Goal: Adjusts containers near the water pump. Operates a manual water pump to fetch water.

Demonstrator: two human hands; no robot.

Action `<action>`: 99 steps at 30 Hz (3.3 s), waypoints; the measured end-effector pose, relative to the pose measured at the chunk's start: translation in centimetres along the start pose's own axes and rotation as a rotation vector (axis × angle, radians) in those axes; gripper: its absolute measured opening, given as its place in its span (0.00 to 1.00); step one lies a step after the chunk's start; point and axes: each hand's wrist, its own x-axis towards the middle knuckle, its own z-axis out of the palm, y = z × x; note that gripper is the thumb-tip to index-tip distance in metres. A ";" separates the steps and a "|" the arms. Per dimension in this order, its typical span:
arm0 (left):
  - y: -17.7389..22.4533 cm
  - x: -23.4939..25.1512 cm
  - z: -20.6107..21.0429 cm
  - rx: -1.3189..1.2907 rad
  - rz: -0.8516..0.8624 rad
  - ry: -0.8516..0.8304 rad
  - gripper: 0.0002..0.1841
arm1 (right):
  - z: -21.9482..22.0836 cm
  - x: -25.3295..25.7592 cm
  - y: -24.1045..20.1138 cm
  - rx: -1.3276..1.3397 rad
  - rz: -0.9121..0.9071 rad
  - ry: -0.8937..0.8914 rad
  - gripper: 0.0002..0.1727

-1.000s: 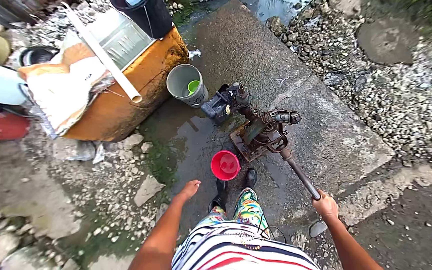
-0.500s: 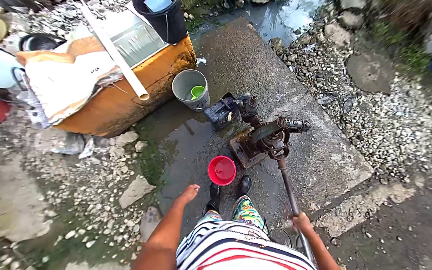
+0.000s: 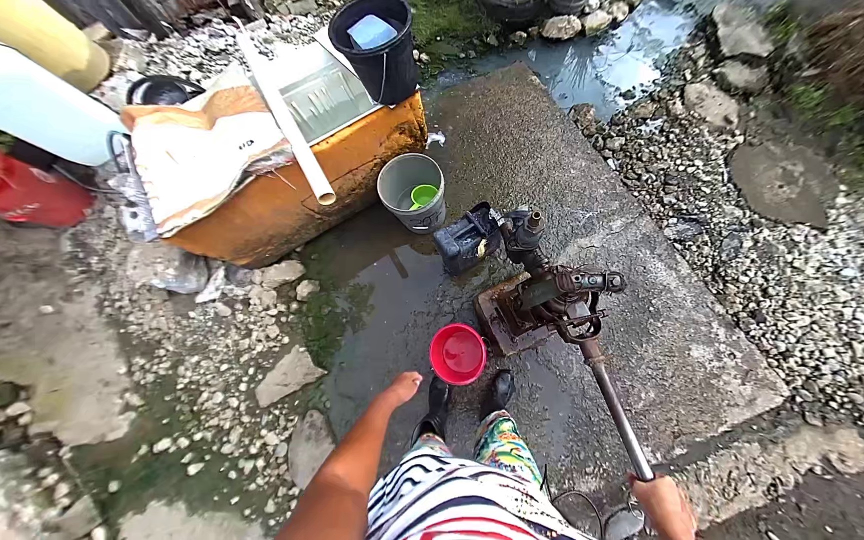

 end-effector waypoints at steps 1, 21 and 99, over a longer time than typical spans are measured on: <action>0.3 -0.3 0.0 0.015 -0.003 -0.001 0.21 | 0.5 1.4 0.1 -0.016 -0.011 0.038 0.22; -3.6 -2.6 0.2 -0.038 -0.097 0.034 0.21 | 7.8 7.9 -0.9 0.206 -0.108 -0.236 0.19; -0.8 3.7 -6.5 -0.065 -0.131 0.042 0.22 | 7.3 9.4 -3.9 0.275 -0.019 -0.361 0.15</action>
